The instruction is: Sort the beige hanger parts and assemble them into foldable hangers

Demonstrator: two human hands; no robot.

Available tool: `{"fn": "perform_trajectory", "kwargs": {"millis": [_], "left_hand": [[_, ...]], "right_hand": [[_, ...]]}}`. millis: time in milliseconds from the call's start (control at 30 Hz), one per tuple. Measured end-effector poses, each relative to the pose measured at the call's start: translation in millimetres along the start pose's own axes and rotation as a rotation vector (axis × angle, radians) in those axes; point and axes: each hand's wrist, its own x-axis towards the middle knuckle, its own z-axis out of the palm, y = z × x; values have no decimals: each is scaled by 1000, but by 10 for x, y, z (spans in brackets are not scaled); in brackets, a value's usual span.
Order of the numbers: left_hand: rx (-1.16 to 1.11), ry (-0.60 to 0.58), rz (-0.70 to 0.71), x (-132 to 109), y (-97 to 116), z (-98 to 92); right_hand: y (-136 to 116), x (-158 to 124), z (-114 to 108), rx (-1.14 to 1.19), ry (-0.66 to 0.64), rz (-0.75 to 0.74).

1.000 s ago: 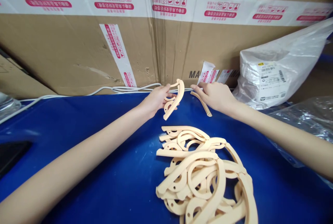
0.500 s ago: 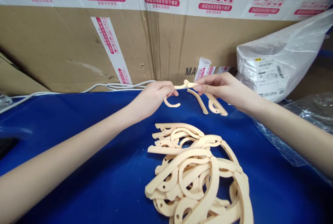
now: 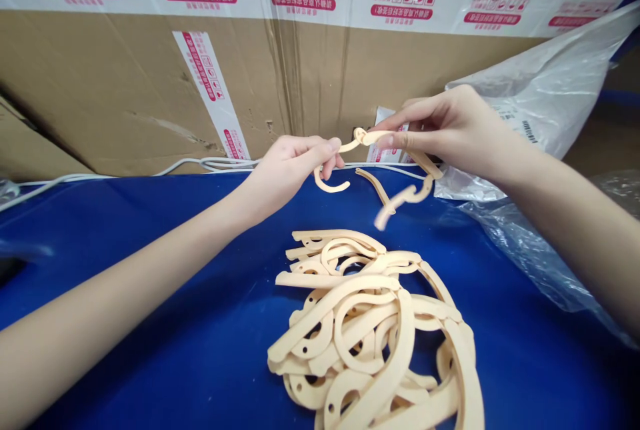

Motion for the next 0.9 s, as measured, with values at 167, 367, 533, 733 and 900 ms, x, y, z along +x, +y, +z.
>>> {"fn": "perform_trajectory", "kwargs": {"millis": [167, 367, 533, 733, 900], "left_hand": [[210, 7, 104, -62, -25, 21], [368, 112, 87, -160, -122, 111], [336, 65, -130, -66, -453, 102], [306, 9, -256, -10, -672, 62], [101, 19, -339, 82, -529, 3]], "right_hand": [[-16, -27, 71, -651, -6, -365], [140, -29, 224, -760, -123, -265], [193, 72, 96, -136, 57, 12], [128, 134, 162, 390, 282, 246], [161, 130, 214, 576, 480, 217]]}}
